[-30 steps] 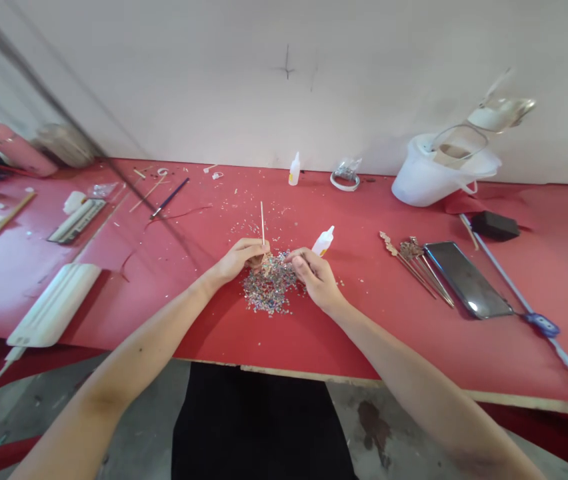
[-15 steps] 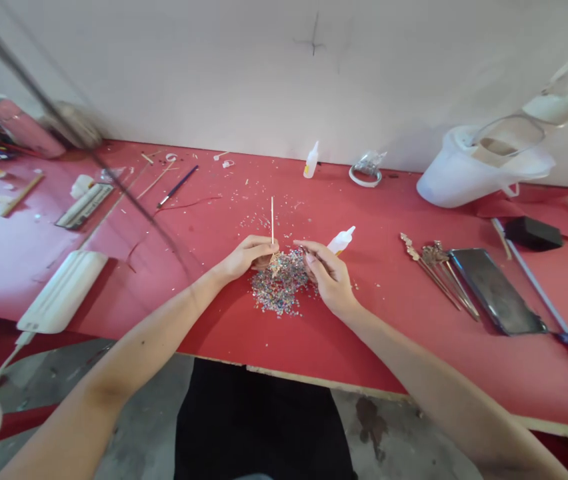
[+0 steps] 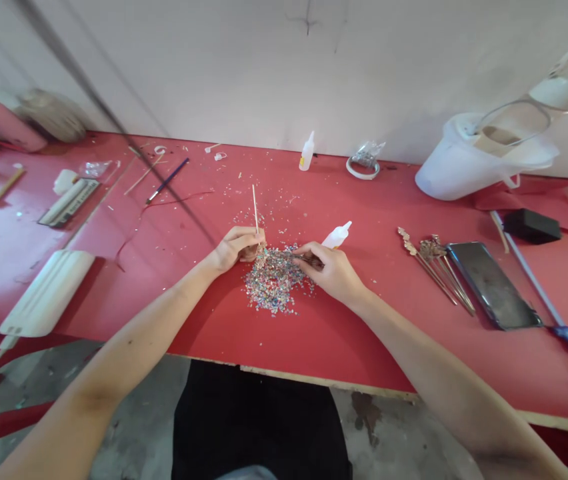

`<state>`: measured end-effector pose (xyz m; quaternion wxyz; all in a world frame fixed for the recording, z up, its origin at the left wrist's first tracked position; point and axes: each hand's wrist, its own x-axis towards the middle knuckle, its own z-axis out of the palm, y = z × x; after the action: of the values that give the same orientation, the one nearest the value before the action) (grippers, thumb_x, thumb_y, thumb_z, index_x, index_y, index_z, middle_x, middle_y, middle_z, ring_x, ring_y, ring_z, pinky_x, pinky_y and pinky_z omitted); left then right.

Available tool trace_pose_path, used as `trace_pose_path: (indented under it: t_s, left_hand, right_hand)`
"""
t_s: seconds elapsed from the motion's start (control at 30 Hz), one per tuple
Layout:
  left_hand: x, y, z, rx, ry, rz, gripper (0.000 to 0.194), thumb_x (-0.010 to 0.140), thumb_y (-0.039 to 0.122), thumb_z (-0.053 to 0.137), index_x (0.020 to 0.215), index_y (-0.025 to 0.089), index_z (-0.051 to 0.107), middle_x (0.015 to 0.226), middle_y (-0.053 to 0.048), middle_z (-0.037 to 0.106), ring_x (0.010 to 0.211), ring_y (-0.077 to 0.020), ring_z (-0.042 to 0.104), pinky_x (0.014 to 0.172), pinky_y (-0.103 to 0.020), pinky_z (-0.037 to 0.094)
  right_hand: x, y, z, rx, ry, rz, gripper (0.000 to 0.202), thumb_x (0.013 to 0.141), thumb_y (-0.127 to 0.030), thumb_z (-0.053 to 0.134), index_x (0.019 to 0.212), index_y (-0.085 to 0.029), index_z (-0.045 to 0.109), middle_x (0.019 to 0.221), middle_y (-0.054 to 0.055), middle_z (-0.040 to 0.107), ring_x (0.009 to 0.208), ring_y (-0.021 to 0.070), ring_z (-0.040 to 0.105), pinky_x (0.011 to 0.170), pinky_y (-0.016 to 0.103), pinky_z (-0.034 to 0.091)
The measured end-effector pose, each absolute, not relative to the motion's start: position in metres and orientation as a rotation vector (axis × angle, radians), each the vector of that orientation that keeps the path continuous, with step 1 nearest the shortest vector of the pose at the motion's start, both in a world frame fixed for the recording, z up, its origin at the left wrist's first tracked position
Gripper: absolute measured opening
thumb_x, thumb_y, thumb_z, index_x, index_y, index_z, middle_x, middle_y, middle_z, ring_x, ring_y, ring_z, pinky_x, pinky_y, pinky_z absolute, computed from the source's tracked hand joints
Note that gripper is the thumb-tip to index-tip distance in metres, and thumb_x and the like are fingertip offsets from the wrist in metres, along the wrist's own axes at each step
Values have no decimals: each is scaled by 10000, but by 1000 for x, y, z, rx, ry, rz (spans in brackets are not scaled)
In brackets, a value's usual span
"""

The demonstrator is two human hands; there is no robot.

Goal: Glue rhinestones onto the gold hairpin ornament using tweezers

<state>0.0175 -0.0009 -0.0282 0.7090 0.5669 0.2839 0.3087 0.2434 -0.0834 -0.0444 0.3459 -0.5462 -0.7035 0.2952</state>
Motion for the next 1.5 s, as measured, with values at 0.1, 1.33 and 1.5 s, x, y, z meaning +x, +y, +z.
trace_pose_path:
  t_s: [0.1, 1.33, 1.5]
  left_hand:
    - [17, 0, -29, 1246, 619, 691, 270, 779, 347, 612, 603, 155, 538, 457, 73, 319, 385, -46, 244, 375, -188, 203]
    - [20, -10, -23, 1284, 474, 507, 261, 838, 355, 595, 673, 153, 584, 423, 75, 347, 374, -49, 272, 399, -205, 214]
    - [20, -5, -26, 1264, 518, 665, 282, 839, 312, 575, 612, 169, 488, 416, 87, 318, 372, -42, 253, 406, -195, 212]
  right_hand:
    - [244, -85, -45, -1438, -1879, 731, 163, 886, -339, 581, 984, -215, 619, 753, 14, 659, 649, 131, 585, 623, 260, 433]
    - [245, -88, -44, -1600, -2033, 419, 135, 873, -313, 557, 895, -198, 624, 714, 9, 684, 585, 123, 593, 560, 226, 379]
    - [239, -92, -45, -1487, -2287, 225, 161, 906, -310, 534, 955, -195, 635, 736, 21, 717, 612, 143, 637, 545, 234, 375]
